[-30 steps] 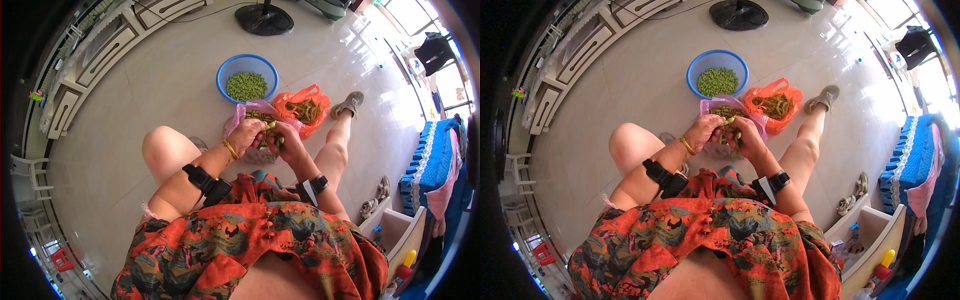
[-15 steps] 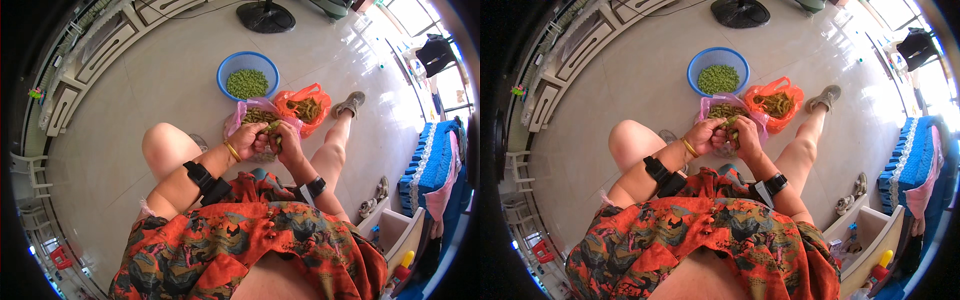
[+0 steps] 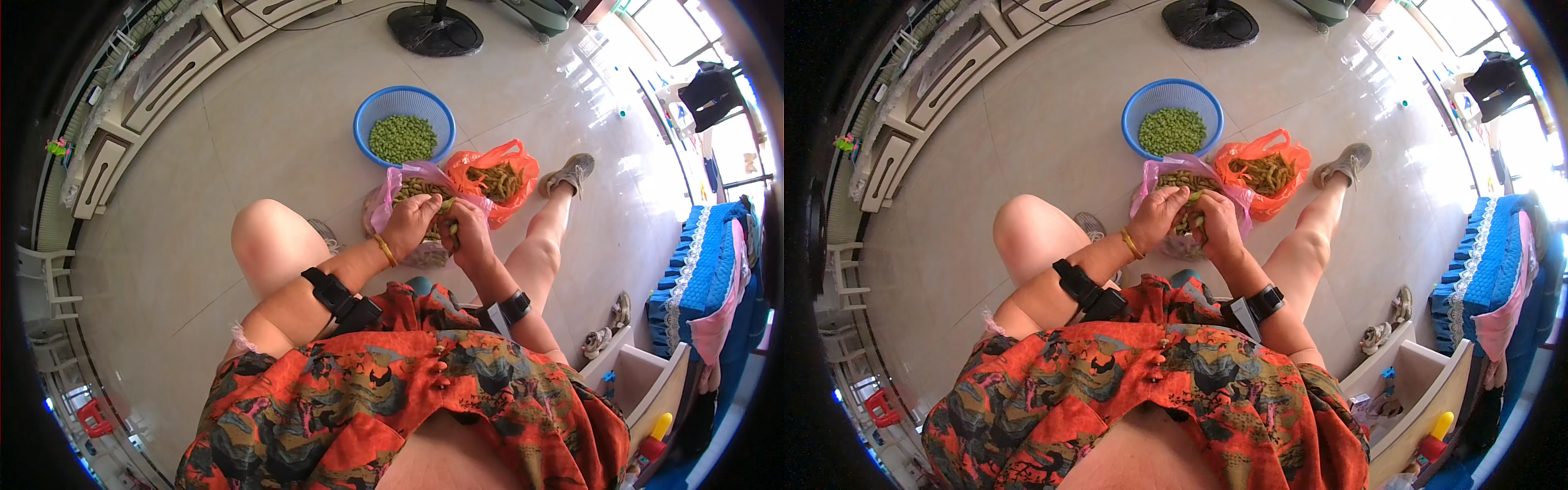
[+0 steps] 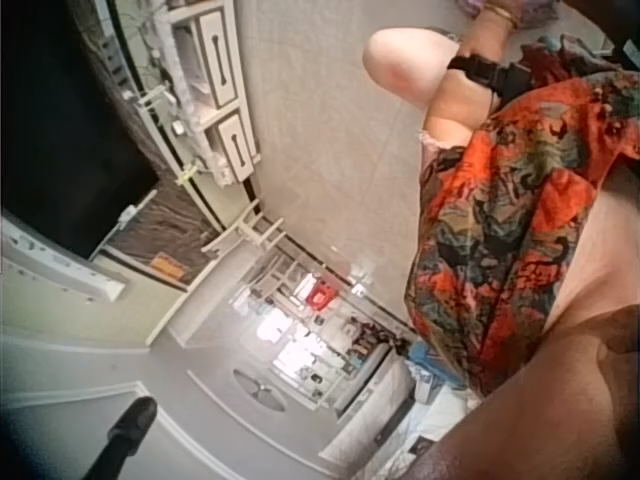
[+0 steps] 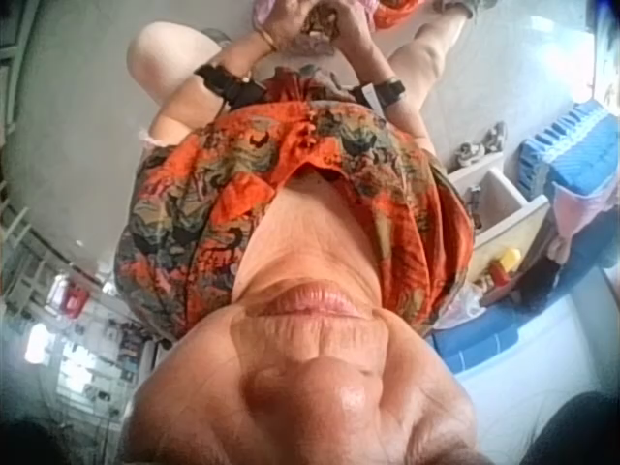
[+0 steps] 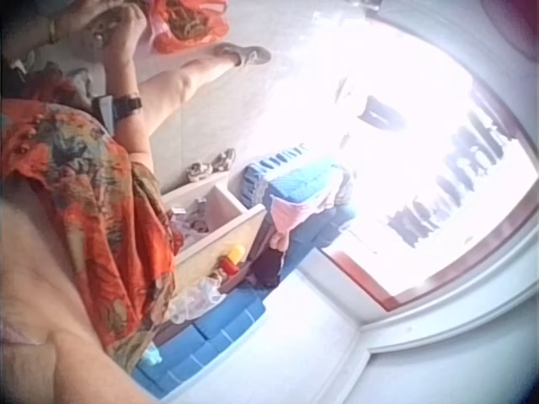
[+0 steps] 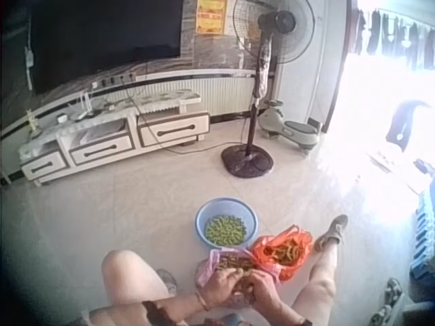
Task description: Manually shell peas from their pods into a bowl while seated.
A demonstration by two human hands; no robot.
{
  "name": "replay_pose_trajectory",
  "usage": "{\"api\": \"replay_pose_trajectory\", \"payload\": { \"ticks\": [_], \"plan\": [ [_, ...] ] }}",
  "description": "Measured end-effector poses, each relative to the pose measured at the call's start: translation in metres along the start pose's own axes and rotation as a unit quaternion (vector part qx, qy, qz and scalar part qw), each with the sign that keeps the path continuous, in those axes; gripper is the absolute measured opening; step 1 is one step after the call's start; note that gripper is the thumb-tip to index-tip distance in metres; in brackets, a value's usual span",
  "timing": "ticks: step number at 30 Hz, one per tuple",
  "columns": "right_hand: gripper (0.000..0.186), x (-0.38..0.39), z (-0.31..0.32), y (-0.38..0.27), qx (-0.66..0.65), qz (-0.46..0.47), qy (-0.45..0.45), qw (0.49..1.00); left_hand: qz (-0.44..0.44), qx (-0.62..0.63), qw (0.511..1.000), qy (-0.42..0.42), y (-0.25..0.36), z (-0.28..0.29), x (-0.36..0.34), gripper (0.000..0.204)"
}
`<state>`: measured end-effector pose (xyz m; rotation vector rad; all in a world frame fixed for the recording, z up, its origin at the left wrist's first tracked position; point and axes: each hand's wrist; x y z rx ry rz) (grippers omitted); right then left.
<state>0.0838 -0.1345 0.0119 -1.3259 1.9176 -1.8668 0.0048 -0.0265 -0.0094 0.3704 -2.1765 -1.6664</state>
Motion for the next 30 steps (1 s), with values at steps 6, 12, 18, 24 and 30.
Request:
{"api": "replay_pose_trajectory", "payload": {
  "ticks": [6, 12, 18, 24, 30],
  "plan": [
    [0.013, 0.001, 0.011, -0.002, 0.005, -0.019, -0.071, 0.997, 0.256, 0.281, 0.923, -0.066, 0.006, 0.012, 0.002, 0.029],
    [0.011, -0.004, 0.019, -0.001, -0.043, -0.053, -0.093, 0.993, 0.232, 0.263, 0.935, -0.058, 0.007, 0.011, 0.0, 0.032],
    [0.009, -0.003, 0.021, -0.007, -0.066, -0.041, -0.074, 0.994, 0.19, 0.177, 0.96, -0.1, 0.006, 0.009, -0.001, 0.034],
    [0.011, -0.003, 0.016, -0.005, -0.007, -0.042, -0.047, 0.998, 0.163, 0.105, 0.979, -0.065, 0.011, 0.008, 0.0, 0.033],
    [0.02, 0.003, 0.008, -0.004, 0.033, 0.002, -0.046, 0.998, 0.193, 0.175, 0.963, -0.074, 0.005, 0.015, -0.004, 0.031]
  ]
}}
Point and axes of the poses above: each hand's wrist, its own x-axis away from the middle knuckle, its own z-axis out of the back of the hand, y = z × x, and after that the axes turned 12 degrees about x, right-handed
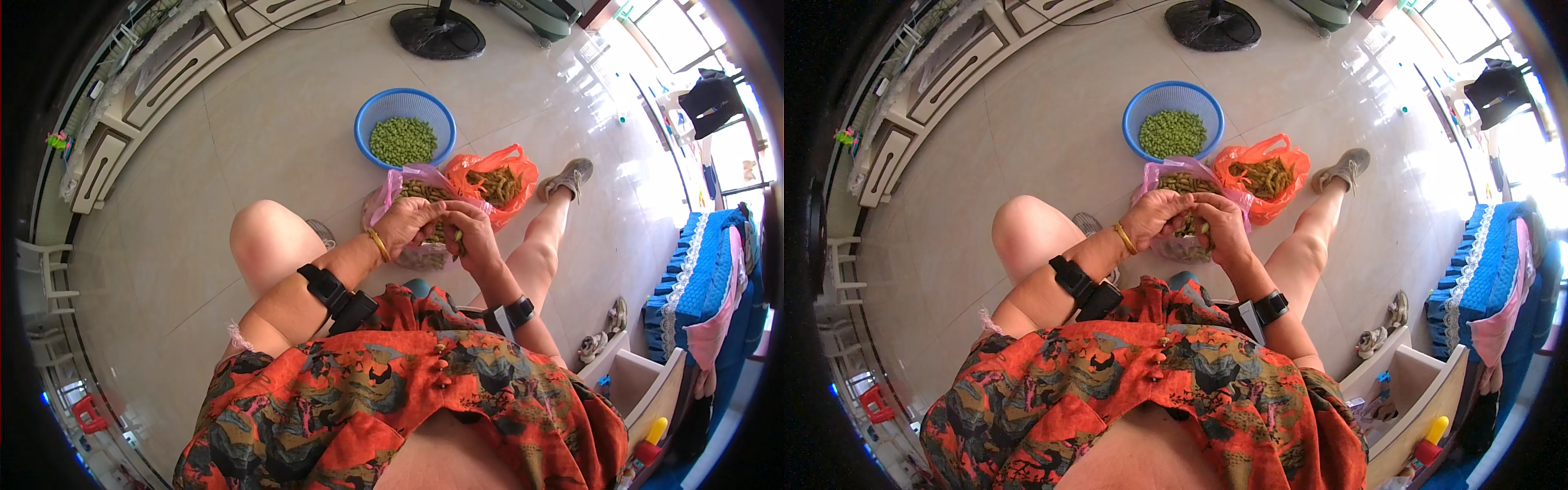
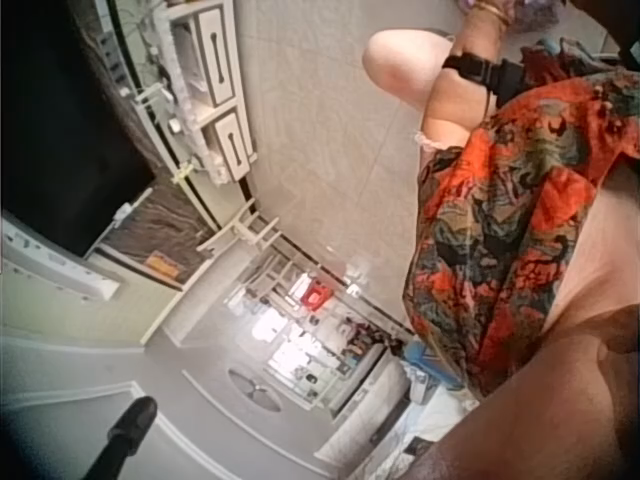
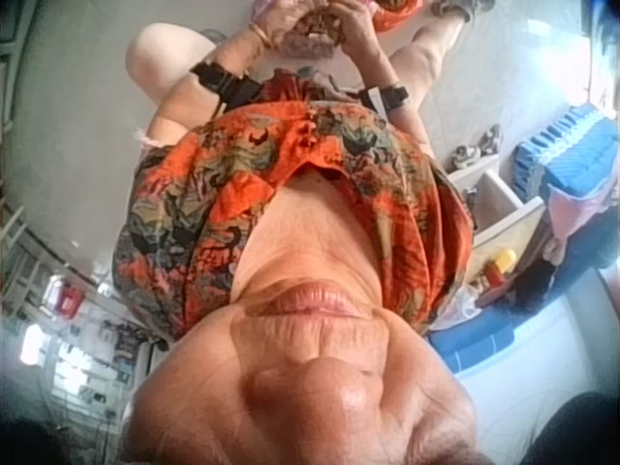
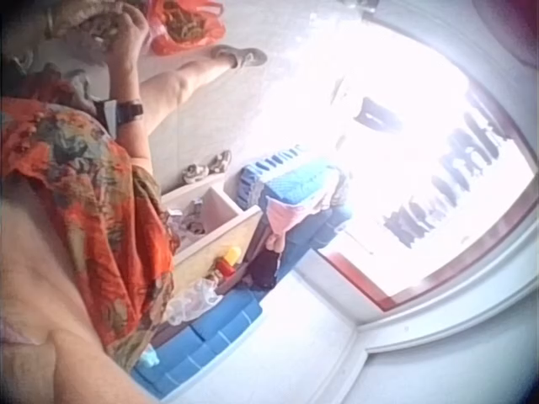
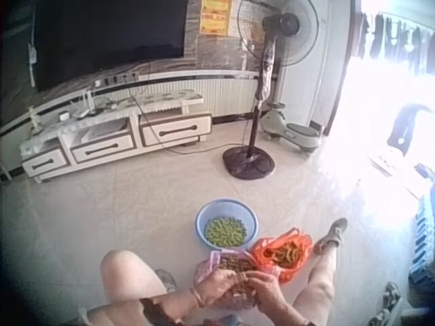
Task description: Manually shell peas from their pods into a bowl while seated.
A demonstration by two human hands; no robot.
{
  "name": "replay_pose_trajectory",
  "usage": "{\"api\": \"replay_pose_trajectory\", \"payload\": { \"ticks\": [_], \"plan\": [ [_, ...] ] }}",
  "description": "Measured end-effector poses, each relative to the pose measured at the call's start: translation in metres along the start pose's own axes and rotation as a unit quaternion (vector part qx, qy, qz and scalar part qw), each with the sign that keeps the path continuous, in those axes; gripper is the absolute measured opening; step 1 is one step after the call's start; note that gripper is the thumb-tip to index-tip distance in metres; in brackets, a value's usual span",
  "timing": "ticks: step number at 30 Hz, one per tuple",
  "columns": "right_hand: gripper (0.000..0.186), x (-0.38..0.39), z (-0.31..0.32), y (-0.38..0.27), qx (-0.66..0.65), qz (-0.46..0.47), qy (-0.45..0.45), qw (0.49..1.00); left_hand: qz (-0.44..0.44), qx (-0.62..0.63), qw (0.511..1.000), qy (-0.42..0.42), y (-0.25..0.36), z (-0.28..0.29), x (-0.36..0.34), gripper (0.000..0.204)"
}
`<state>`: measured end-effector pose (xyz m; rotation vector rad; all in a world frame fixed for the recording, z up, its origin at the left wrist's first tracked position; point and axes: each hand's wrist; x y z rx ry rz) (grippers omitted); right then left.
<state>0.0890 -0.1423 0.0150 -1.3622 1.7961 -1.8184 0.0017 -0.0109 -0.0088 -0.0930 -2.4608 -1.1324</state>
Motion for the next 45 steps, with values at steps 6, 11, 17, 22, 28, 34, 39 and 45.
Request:
{"api": "replay_pose_trajectory", "payload": {
  "ticks": [6, 11, 17, 22, 28, 34, 39, 45],
  "plan": [
    [0.021, 0.0, 0.001, -0.002, 0.036, 0.003, 0.017, 0.999, -0.015, -0.04, 0.999, 0.006, 0.002, -0.002, 0.002, 0.031],
    [0.016, -0.001, 0.009, 0.004, -0.04, -0.024, -0.002, 0.999, -0.011, -0.066, 0.997, -0.04, -0.001, -0.001, 0.002, 0.029],
    [0.013, 0.001, 0.008, 0.002, -0.045, -0.03, 0.007, 0.999, 0.003, -0.06, 0.998, -0.018, -0.006, 0.0, -0.002, 0.026],
    [0.011, -0.004, 0.007, 0.005, -0.031, -0.036, 0.023, 0.999, 0.015, -0.045, 0.999, -0.008, -0.016, 0.004, -0.007, 0.022],
    [0.008, -0.009, 0.015, 0.016, -0.018, -0.018, 0.047, 0.999, 0.117, 0.061, 0.991, -0.007, -0.003, -0.01, 0.001, 0.009],
    [0.007, -0.009, 0.016, 0.013, -0.027, -0.023, 0.059, 0.998, 0.129, 0.11, 0.986, -0.009, -0.007, -0.01, -0.002, 0.011],
    [0.007, -0.012, 0.041, 0.001, -0.066, -0.002, 0.14, 0.988, 0.114, 0.07, 0.988, 0.072, -0.006, -0.013, -0.002, 0.021],
    [0.011, -0.042, 0.105, -0.002, -0.038, 0.021, 0.324, 0.945, 0.11, 0.046, 0.991, 0.062, -0.01, -0.006, -0.005, 0.015]
  ]
}}
Point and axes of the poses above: each hand's wrist, its own x-axis away from the middle knuckle, its own z-axis out of the back of the hand, y = z × x, and after that the axes turned 12 degrees about x, right-handed
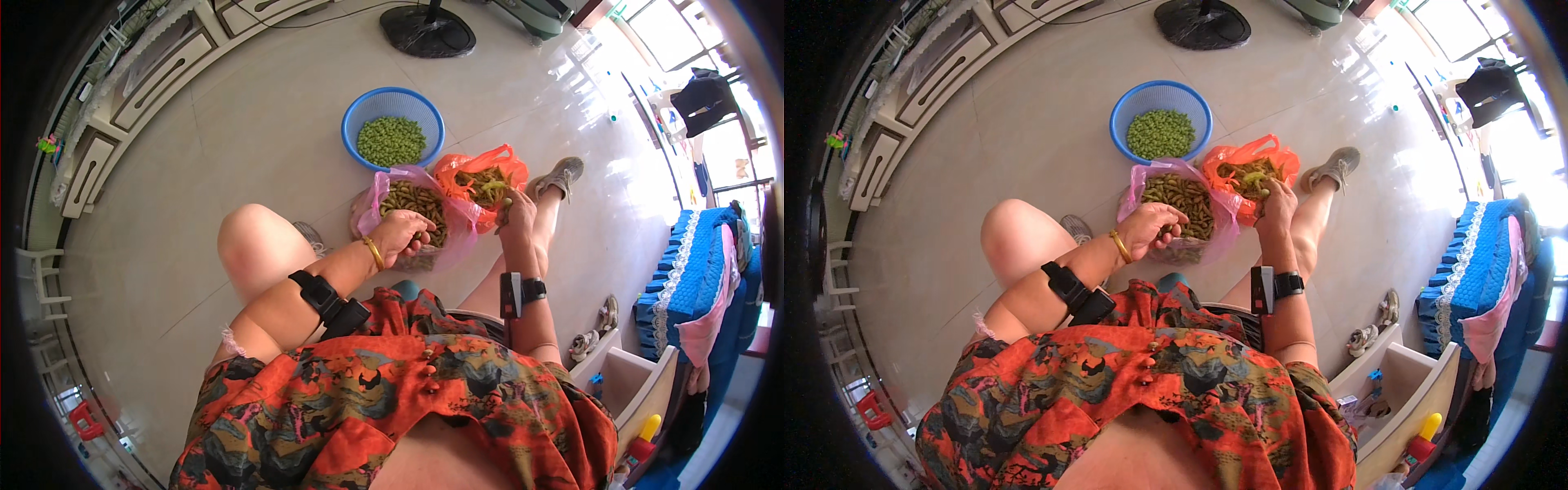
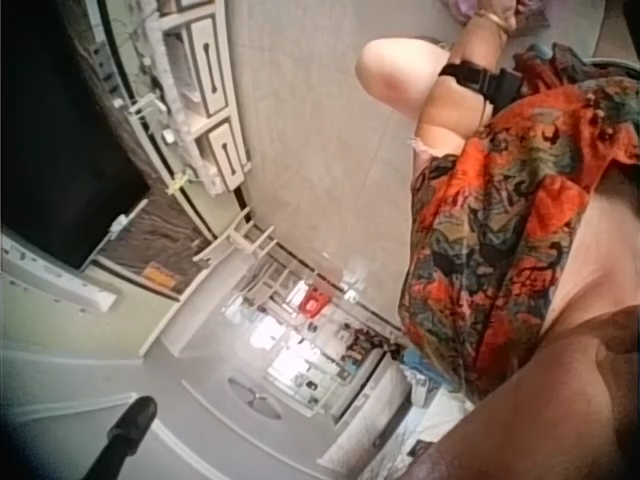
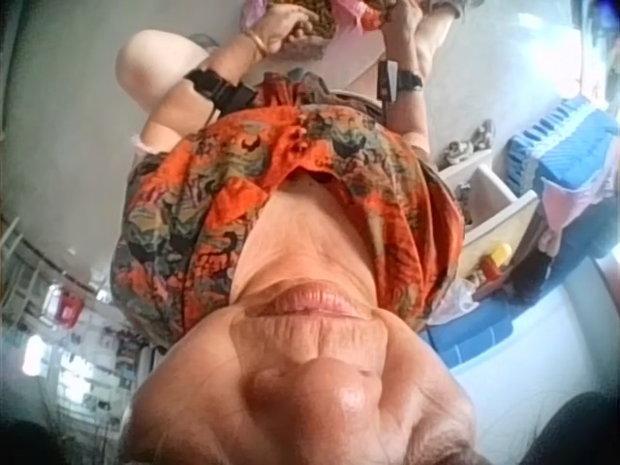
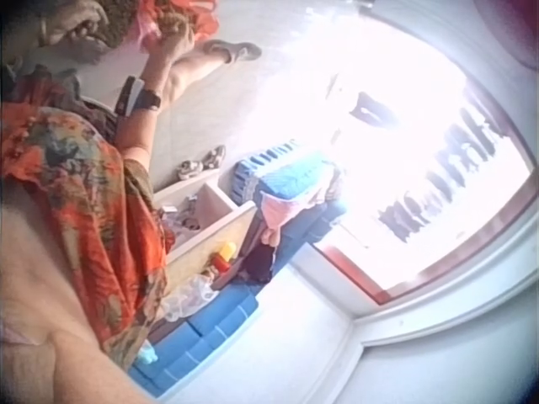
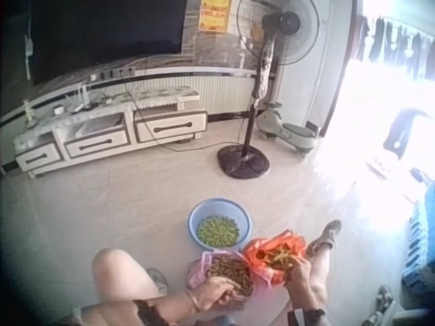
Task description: Manually shell peas from their pods into a bowl while seated.
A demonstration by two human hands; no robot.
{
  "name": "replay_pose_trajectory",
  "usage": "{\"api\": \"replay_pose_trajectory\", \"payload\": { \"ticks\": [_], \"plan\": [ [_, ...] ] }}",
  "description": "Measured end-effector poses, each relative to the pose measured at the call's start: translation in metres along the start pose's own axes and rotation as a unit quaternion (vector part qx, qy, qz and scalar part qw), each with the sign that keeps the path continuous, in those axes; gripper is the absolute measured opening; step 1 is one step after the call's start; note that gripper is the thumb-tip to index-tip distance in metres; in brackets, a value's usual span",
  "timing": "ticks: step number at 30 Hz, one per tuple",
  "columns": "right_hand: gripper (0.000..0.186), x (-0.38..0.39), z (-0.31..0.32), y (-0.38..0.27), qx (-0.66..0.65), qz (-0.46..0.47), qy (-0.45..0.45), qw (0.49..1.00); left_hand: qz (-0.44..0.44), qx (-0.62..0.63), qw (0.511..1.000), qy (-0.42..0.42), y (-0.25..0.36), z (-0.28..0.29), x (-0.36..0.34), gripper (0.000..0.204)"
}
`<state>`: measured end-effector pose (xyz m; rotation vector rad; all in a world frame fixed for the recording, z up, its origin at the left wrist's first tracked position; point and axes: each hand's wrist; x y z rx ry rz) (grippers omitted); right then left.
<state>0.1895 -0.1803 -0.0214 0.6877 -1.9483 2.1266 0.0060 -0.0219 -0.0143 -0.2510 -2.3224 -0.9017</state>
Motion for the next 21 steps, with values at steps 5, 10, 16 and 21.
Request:
{"api": "replay_pose_trajectory", "payload": {
  "ticks": [5, 10, 16, 21],
  "plan": [
    [0.015, 0.006, -0.005, 0.008, -0.025, -0.028, -0.056, 0.998, -0.02, -0.035, 0.999, 0.012, -0.001, 0.003, -0.004, 0.014],
    [0.025, 0.063, -0.045, 0.004, 0.038, -0.088, -0.266, 0.959, -0.095, -0.067, 0.993, 0.025, 0.004, -0.007, 0.002, 0.014],
    [0.031, 0.083, -0.065, 0.006, 0.076, -0.065, -0.343, 0.934, -0.163, -0.053, 0.985, 0.002, 0.002, -0.008, 0.003, 0.014],
    [0.024, 0.072, -0.052, 0.008, 0.02, -0.066, -0.318, 0.946, -0.124, -0.008, 0.992, 0.022, 0.012, 0.0, 0.002, 0.015]
  ]
}}
Point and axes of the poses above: each hand's wrist, its own x-axis away from the middle knuckle, its own z-axis out of the back of the hand, y = z × x, and after that the axes turned 12 degrees about x, right-handed
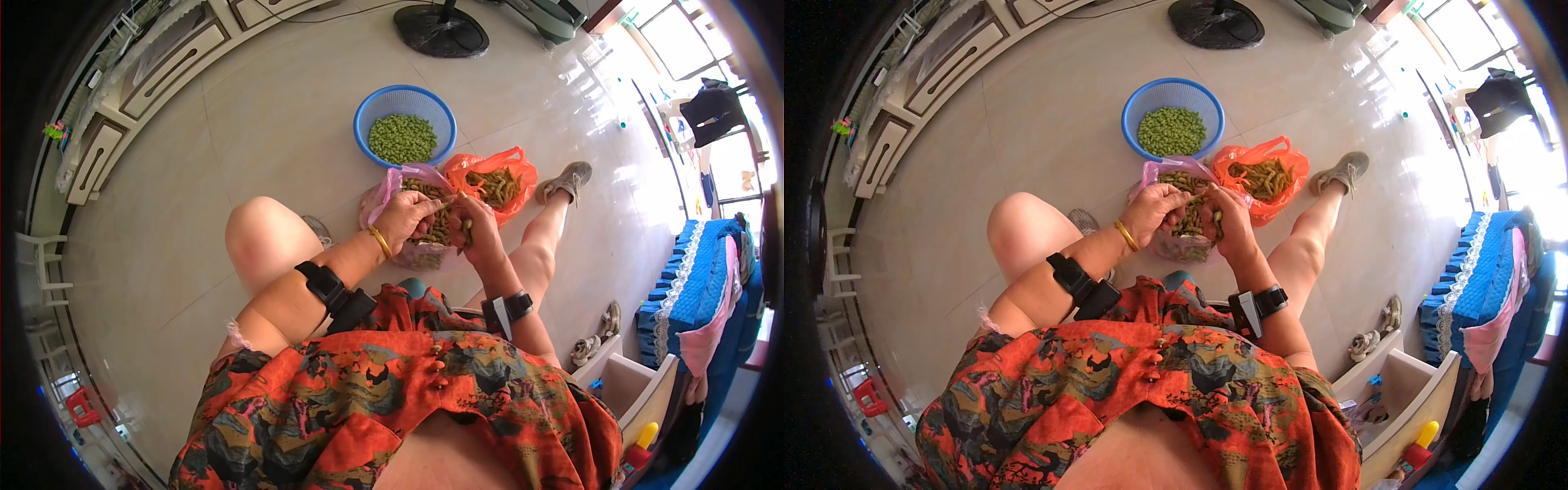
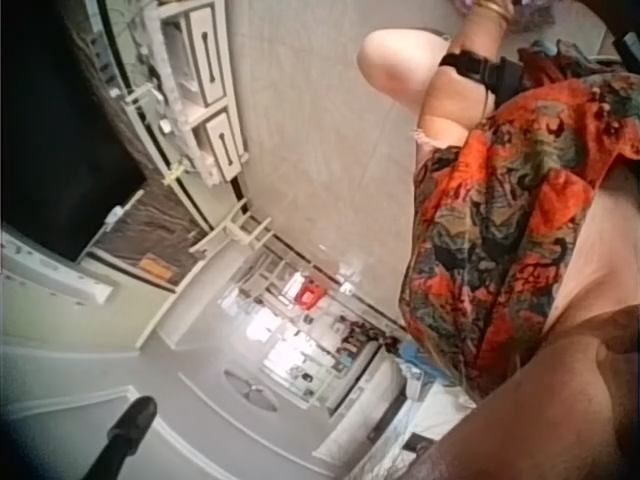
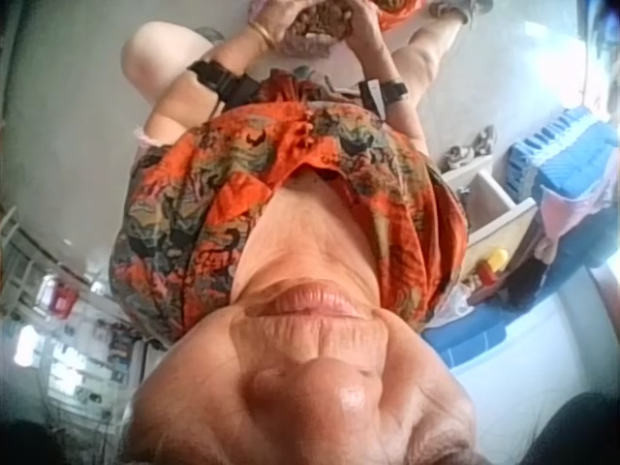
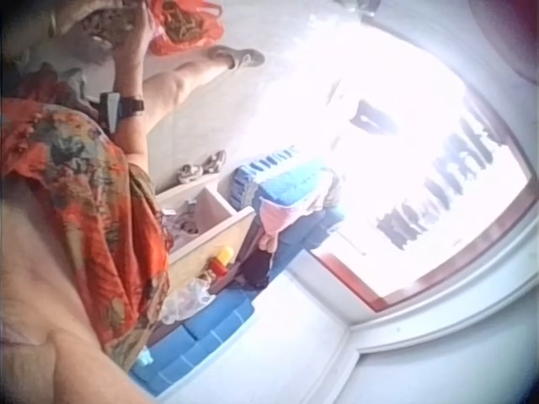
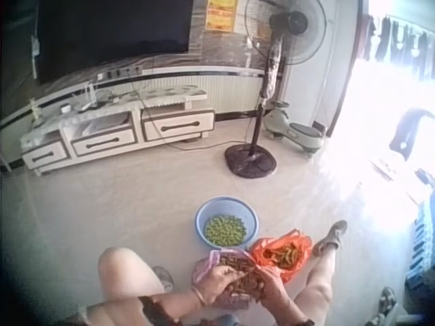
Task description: Manually shell peas from their pods into a bowl while seated.
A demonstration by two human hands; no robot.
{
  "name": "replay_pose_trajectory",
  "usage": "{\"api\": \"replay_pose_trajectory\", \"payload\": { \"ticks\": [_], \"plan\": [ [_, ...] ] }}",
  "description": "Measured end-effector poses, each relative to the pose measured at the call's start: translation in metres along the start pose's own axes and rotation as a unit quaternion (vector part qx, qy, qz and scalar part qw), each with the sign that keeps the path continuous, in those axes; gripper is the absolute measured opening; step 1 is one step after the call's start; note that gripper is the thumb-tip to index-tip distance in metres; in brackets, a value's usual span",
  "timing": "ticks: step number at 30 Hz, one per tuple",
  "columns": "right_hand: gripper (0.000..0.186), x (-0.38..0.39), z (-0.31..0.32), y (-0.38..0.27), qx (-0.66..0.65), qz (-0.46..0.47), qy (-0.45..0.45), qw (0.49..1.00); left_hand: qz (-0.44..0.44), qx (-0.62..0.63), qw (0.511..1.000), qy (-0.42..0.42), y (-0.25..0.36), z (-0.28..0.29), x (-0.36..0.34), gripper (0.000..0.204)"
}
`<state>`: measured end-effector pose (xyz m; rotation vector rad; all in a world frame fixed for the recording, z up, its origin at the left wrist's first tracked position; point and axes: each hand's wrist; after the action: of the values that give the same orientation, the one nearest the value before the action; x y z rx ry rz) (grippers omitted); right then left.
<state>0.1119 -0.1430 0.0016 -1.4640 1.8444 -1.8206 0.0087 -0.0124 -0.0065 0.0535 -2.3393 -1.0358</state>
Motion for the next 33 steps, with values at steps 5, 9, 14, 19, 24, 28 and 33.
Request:
{"api": "replay_pose_trajectory", "payload": {
  "ticks": [5, 9, 14, 19, 24, 28, 33],
  "plan": [
    [0.016, 0.002, 0.005, 0.004, -0.012, -0.028, -0.024, 0.999, 0.019, 0.012, 0.999, -0.027, 0.003, 0.001, 0.002, 0.019],
    [0.016, 0.007, -0.002, 0.002, -0.015, -0.024, -0.038, 0.999, 0.036, -0.043, 0.998, -0.042, 0.003, -0.001, 0.001, 0.021],
    [0.021, 0.009, 0.006, 0.005, -0.019, -0.031, -0.073, 0.997, 0.039, -0.09, 0.991, -0.091, 0.001, 0.001, -0.001, 0.024],
    [0.019, 0.014, 0.002, 0.003, -0.02, -0.044, -0.074, 0.996, -0.005, -0.118, 0.986, -0.12, 0.002, -0.002, 0.001, 0.026],
    [0.017, 0.016, 0.001, 0.003, -0.019, -0.044, -0.088, 0.995, 0.001, -0.122, 0.984, -0.13, 0.003, -0.002, 0.005, 0.025],
    [0.013, 0.015, -0.005, 0.007, -0.04, -0.036, -0.069, 0.996, 0.049, -0.075, 0.991, -0.101, 0.001, -0.004, 0.006, 0.024],
    [0.014, 0.019, -0.017, 0.014, 0.032, 0.004, -0.012, 0.999, 0.087, 0.014, 0.994, -0.067, -0.006, 0.001, 0.007, 0.021]
  ]
}}
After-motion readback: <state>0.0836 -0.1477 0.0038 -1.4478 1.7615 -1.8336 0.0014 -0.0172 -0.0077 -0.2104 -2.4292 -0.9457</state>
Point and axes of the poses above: each hand's wrist, its own x-axis away from the middle knuckle, its own z-axis out of the back of the hand, y = z × x, and after that the axes turned 12 degrees about x, right-handed
